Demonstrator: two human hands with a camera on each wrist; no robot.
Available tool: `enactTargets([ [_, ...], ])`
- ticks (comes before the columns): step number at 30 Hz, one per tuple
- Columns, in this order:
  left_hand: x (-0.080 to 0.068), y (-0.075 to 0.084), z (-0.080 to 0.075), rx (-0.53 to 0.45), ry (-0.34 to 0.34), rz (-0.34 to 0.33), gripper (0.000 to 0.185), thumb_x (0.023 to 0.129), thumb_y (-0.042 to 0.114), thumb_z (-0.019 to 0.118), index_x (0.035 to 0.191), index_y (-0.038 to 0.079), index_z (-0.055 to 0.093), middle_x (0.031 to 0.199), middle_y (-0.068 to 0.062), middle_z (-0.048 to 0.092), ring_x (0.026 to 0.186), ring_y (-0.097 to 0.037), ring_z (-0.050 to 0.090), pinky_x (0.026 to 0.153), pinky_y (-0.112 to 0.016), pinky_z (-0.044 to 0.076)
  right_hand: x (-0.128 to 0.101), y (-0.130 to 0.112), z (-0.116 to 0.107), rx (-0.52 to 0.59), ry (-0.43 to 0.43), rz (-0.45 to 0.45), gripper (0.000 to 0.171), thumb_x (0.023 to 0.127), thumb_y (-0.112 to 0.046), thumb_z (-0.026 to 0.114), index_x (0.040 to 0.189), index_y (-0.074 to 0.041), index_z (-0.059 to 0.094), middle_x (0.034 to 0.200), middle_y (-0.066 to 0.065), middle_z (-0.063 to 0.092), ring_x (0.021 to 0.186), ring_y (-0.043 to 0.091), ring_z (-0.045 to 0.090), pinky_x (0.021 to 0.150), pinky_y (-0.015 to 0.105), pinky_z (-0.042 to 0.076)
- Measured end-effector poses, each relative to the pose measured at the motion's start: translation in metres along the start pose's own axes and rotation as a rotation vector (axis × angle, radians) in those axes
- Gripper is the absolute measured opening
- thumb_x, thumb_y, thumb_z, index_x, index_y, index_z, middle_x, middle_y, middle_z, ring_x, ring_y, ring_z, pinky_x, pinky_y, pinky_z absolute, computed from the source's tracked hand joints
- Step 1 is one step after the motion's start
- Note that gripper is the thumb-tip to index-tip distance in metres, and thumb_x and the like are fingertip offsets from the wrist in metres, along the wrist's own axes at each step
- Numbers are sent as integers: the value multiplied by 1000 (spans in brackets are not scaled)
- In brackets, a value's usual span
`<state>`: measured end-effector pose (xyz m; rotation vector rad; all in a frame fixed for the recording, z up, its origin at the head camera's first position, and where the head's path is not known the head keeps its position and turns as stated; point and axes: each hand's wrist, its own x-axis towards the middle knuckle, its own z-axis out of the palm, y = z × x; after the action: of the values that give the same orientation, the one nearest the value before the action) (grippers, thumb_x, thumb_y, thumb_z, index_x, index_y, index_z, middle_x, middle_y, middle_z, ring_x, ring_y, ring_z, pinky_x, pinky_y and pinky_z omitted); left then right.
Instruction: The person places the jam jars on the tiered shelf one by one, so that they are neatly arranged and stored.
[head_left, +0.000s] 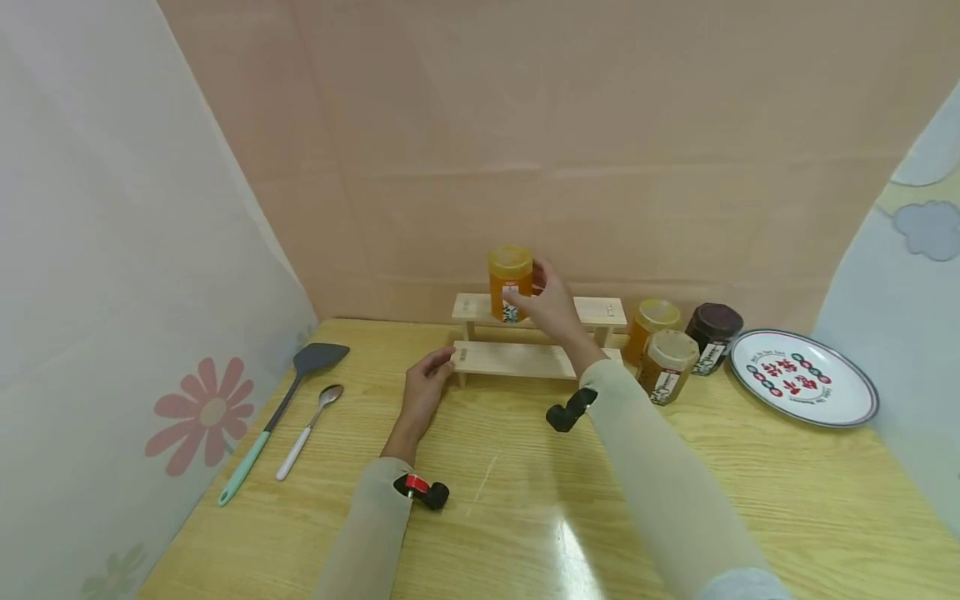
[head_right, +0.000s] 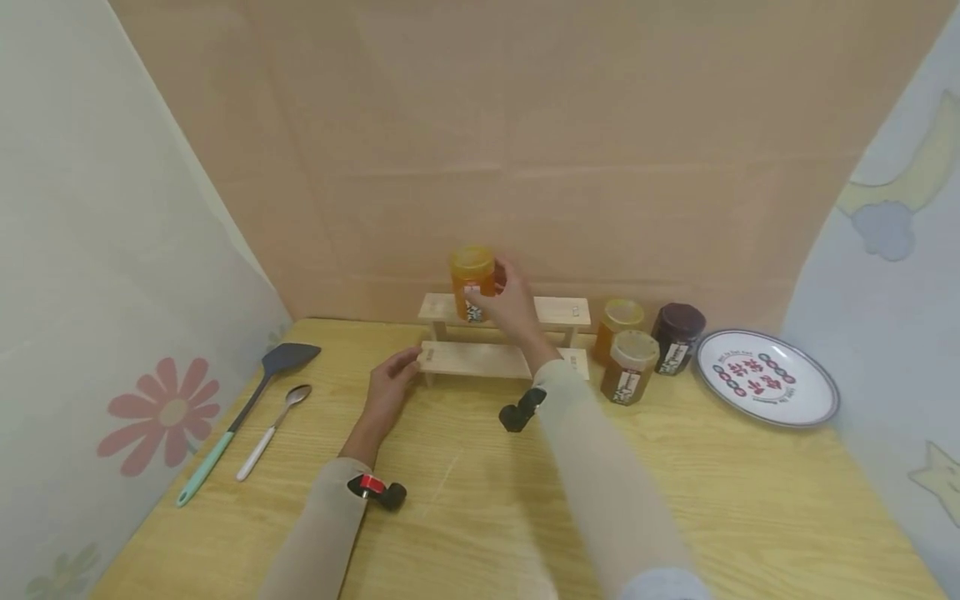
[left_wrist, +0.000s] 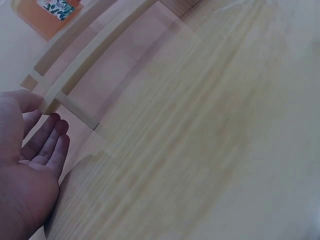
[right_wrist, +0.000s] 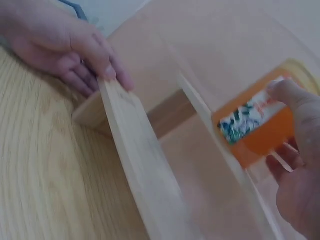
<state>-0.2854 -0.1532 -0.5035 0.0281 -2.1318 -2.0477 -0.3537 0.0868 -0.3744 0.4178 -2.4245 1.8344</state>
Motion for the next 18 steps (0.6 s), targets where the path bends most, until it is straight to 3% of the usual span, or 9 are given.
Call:
enactTargets([
  [8,2,4,-7,12,-11,-13,31,103,15,65,133,9,69,141,-12,65,131,-23,59,93,-10,50,-4,17,-8,9,-82,28,74,94,-20,78,156,-10,40,151,13,54,138,34,52,118,50,43],
  [18,1,-1,-6,18,4,-26,30,103,17,65,132,11,69,139,-10,66,130,-22,60,99,-17,51,1,22,0,-11,-60,2,65,94,-17,77,151,-10,47,146,14,60,133,32,58,114,47,48],
])
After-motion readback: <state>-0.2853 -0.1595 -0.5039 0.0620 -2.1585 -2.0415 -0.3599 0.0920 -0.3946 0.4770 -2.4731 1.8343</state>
